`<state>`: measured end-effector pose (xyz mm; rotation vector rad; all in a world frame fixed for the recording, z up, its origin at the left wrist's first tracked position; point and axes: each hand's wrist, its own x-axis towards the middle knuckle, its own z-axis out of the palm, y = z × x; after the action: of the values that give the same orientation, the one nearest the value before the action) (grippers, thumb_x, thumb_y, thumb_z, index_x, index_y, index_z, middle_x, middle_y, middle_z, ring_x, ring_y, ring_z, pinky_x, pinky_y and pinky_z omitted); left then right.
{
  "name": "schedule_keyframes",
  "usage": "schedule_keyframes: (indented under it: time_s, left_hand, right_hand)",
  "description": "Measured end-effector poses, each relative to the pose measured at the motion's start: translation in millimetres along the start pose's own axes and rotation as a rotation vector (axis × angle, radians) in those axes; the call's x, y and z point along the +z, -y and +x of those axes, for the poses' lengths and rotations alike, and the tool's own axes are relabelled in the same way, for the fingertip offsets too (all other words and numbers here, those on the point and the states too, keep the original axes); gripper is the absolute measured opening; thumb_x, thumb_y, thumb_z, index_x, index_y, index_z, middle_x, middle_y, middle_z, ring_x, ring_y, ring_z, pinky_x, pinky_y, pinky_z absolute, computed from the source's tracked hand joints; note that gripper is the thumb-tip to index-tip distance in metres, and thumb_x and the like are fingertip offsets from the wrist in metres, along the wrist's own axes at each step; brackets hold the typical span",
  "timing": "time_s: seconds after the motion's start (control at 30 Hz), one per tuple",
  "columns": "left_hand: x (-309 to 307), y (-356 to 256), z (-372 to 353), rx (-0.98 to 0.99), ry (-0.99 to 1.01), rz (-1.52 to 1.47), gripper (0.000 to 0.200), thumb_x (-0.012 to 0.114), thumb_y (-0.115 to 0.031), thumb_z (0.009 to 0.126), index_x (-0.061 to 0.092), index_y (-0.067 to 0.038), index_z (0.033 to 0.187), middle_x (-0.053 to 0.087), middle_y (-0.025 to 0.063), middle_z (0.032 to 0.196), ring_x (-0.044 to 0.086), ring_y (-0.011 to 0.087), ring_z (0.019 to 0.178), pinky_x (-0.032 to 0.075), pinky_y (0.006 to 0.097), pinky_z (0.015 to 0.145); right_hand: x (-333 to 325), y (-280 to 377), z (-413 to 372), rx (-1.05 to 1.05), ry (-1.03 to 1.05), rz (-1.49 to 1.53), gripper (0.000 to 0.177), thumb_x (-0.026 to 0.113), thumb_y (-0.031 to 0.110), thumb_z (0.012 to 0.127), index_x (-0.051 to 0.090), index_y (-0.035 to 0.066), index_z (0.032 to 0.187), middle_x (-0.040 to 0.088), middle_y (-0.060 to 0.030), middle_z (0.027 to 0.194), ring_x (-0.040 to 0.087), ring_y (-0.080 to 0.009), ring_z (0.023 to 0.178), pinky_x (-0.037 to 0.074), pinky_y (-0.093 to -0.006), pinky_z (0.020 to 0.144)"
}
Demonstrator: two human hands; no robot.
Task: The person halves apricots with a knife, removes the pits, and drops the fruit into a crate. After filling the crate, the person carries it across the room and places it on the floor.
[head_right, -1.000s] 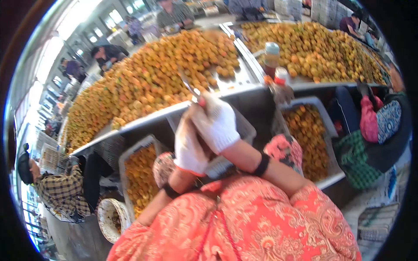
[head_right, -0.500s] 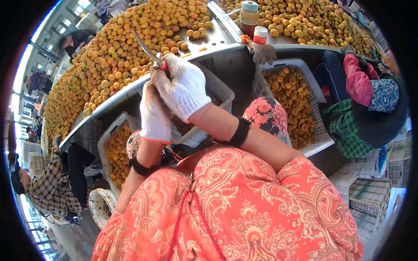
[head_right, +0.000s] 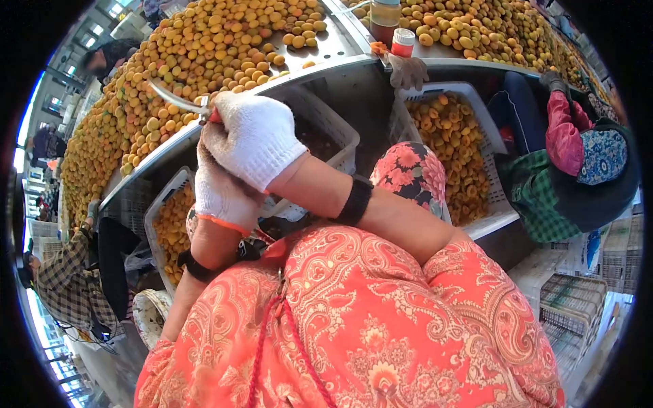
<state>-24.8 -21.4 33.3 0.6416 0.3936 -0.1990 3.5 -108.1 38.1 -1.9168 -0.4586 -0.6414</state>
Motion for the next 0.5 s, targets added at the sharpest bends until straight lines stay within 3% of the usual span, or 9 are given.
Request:
schedule_keyframes:
  time_s: [0.3,0.4,0.43,0.5]
  left_hand:
    - [-14.4,10.8,-15.4,-0.218,-0.211,0.238,0.061,0.047,-0.070,0.087,0.058,-0.023,0.125,0.062,0.0000,0.122,0.061,0.0236,0.110,0.052,0.0451,0.089]
    - [-25.4,15.9,-5.2,-0.324,-0.214,0.257,0.062,0.048,-0.077,0.083,0.061,-0.023,0.110,0.065,-0.0039,0.099,0.064,0.0178,0.086,0.051,0.0376,0.064]
    - [-29.6,17.6,-2.8,-0.332,-0.217,0.257,0.062,0.048,-0.077,0.083,0.061,-0.023,0.110,0.065,-0.0039,0.099,0.064,0.0178,0.086,0.051,0.0376,0.064]
    - [-38.5,18.2,0.1,-0.418,-0.073,0.248,0.062,0.053,-0.079,0.079,0.061,-0.022,0.101,0.064,-0.0062,0.086,0.060,0.0144,0.070,0.044,0.0300,0.053]
  right_hand:
    - [0.7,-17.6,-19.0,-0.081,0.162,-0.141,0.020,0.068,0.025,0.078,0.059,0.008,0.083,0.063,-0.0143,0.077,0.064,-0.0362,0.072,0.052,-0.0440,0.064]
    - [-0.5,-29.0,-24.3,-0.137,0.191,-0.161,0.017,0.068,0.029,0.078,0.064,0.012,0.081,0.065,-0.0110,0.074,0.067,-0.0307,0.068,0.054,-0.0415,0.060]
    - [-2.6,-31.8,-26.3,-0.134,0.227,-0.148,0.018,0.069,0.029,0.076,0.064,0.013,0.082,0.064,-0.0094,0.075,0.067,-0.0300,0.068,0.054,-0.0412,0.060]
    - [-7.2,-36.8,-26.6,-0.155,0.247,-0.119,0.018,0.069,0.029,0.076,0.064,0.012,0.082,0.064,-0.0089,0.076,0.067,-0.0300,0.069,0.054,-0.0415,0.060]
